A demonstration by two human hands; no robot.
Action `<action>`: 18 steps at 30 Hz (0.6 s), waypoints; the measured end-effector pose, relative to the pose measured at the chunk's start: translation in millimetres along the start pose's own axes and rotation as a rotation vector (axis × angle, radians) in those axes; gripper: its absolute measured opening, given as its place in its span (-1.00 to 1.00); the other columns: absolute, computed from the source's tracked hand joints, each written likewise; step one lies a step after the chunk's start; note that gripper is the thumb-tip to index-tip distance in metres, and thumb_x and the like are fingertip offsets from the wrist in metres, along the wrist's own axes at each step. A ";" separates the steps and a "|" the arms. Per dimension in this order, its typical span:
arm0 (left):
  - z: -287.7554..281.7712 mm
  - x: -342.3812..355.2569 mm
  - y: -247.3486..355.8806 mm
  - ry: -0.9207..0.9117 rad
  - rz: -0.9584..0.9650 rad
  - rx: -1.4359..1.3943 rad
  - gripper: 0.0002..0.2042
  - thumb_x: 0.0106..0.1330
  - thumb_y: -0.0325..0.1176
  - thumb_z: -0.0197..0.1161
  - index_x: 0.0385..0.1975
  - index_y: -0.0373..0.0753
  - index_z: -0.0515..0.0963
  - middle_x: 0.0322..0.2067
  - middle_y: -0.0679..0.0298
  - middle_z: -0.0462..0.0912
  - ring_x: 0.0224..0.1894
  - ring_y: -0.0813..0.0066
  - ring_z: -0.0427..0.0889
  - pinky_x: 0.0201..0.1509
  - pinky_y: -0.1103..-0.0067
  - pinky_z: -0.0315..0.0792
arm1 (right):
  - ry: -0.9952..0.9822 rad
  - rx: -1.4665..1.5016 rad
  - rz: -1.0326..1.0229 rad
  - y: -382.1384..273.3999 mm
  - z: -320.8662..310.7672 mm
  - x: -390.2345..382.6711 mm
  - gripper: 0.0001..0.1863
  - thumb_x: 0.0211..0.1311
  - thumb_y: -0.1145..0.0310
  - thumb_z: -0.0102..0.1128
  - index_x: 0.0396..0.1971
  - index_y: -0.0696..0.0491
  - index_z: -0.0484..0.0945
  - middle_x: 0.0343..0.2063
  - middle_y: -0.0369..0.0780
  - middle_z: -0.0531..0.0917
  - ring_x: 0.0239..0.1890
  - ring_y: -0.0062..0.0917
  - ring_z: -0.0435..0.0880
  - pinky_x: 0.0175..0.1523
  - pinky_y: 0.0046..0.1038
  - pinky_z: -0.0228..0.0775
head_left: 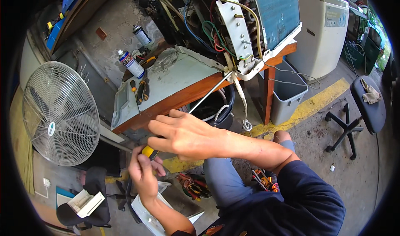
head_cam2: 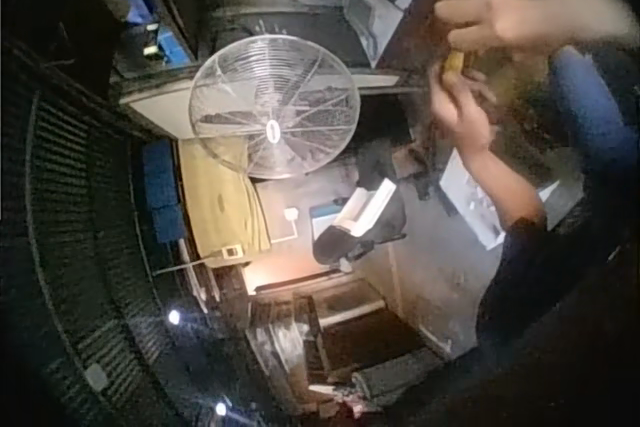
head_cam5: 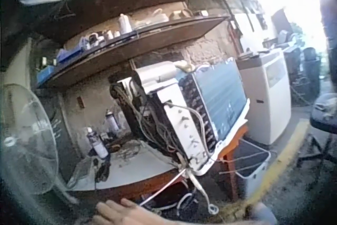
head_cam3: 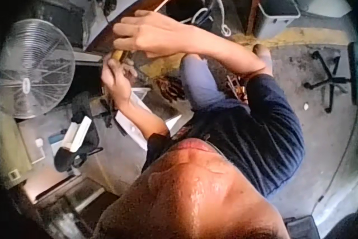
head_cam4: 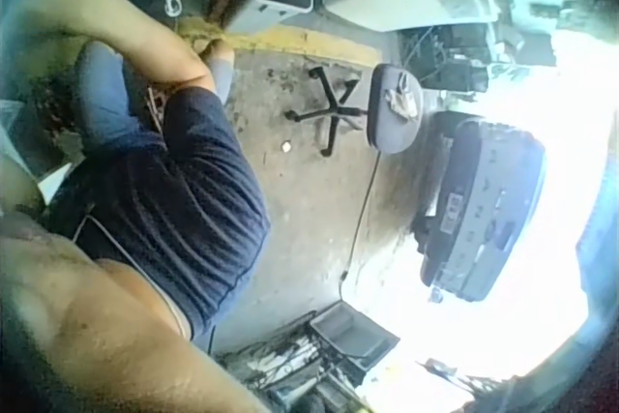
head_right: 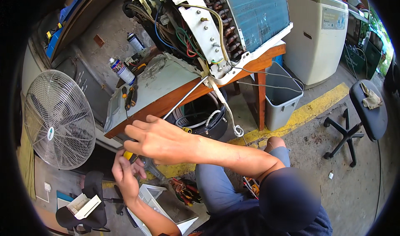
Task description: Cleaning and reassembling components of an air conditioning unit using a cloth and a screwdriver.
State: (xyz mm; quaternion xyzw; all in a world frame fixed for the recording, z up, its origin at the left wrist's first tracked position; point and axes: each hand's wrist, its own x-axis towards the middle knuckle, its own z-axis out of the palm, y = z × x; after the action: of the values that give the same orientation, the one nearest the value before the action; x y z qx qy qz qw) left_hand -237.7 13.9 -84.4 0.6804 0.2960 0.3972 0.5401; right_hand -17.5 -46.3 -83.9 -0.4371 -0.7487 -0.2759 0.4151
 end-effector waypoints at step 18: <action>-16.9 -6.2 1.6 -0.138 -0.052 -0.187 -0.75 0.43 -0.39 0.33 0.02 -0.30 0.55 -0.19 0.15 0.61 -0.28 0.35 0.53 -0.14 0.46 0.47 | -0.026 0.026 0.010 -1.1 -7.6 -2.3 -0.82 0.17 0.27 0.32 -0.35 0.03 0.57 -0.35 -0.21 0.56 -0.34 -0.35 0.56 -0.20 -0.38 0.37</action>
State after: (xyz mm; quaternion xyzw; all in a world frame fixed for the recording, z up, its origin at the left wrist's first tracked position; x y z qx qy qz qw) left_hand -255.4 16.8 -82.5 0.6450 0.2373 0.3611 0.6303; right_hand -15.0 -53.7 -82.1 -0.4391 -0.7552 -0.2582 0.4125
